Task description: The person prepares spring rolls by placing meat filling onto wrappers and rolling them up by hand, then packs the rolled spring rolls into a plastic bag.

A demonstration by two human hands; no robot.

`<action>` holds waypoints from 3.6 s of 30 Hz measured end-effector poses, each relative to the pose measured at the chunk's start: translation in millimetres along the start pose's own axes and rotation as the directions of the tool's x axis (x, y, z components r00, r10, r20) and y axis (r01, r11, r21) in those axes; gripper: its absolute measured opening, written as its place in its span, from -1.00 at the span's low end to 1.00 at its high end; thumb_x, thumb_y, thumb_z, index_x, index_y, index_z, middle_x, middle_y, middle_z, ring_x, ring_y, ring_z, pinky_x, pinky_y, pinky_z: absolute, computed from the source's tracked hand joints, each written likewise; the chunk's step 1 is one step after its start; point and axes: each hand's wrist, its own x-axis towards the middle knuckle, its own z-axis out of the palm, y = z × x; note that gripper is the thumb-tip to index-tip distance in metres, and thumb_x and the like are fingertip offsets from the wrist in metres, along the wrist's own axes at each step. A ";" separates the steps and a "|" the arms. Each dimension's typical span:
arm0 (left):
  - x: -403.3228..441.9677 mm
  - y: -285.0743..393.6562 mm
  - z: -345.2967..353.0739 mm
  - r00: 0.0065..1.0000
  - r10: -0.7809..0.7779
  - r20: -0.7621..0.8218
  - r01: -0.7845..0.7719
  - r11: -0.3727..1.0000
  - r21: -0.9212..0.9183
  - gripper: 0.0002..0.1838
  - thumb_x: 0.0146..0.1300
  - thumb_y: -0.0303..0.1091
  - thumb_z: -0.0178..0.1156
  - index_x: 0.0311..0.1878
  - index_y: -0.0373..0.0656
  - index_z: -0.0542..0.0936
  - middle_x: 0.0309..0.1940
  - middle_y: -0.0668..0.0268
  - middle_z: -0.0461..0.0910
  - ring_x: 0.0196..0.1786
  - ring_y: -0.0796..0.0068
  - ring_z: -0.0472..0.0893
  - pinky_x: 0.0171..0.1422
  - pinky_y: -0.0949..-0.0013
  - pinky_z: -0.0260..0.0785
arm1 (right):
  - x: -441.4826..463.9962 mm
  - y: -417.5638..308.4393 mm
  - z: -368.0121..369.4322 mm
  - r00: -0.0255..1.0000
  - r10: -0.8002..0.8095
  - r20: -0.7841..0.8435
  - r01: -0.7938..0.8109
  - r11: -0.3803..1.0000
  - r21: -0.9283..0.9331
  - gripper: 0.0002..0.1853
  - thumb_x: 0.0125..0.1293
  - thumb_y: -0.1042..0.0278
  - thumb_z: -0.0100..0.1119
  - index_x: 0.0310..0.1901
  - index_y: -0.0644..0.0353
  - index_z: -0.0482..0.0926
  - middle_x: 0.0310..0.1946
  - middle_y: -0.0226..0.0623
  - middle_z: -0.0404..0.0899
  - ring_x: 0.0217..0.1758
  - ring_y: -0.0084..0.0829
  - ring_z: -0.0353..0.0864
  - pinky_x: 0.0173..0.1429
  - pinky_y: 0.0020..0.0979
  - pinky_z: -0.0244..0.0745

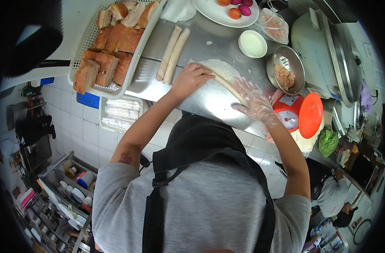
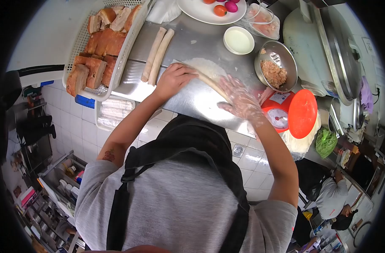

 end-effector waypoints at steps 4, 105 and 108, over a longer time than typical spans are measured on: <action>-0.1 -0.6 -0.3 1.000 0.008 -0.014 -0.008 1.000 -0.010 -0.63 0.08 -0.47 0.36 0.01 0.02 0.76 0.04 0.52 0.70 0.11 0.36 0.57 0.28 0.22 0.43 | -0.7 7.7 -3.8 0.998 0.070 -0.006 -0.070 0.997 -0.032 0.05 0.30 -0.29 0.28 0.62 0.17 0.06 0.62 -0.01 0.09 0.70 0.03 0.00 0.72 -0.02 -0.07; 7.8 2.0 -0.2 1.000 0.003 0.028 -0.004 0.999 0.047 -0.73 0.16 -0.31 0.43 -0.03 0.03 0.76 -0.08 0.47 0.69 0.06 0.31 0.57 0.18 0.22 0.42 | 67.0 -18.6 -11.3 0.949 -0.213 -0.233 0.210 0.977 -0.038 -0.10 0.30 -0.20 0.32 0.52 0.17 0.27 0.50 -0.10 0.34 0.68 0.00 0.05 0.69 0.04 -0.05; 12.2 -0.5 -1.7 0.997 0.021 0.072 -0.025 0.998 0.058 -0.73 0.18 -0.28 0.43 -0.03 0.05 0.76 -0.08 0.47 0.69 0.05 0.33 0.57 0.17 0.23 0.42 | 15.6 -3.3 4.2 0.972 -0.124 -0.201 0.115 0.992 -0.056 -0.14 0.34 -0.18 0.29 0.52 0.16 0.29 0.48 -0.10 0.37 0.68 -0.03 0.05 0.70 0.03 -0.06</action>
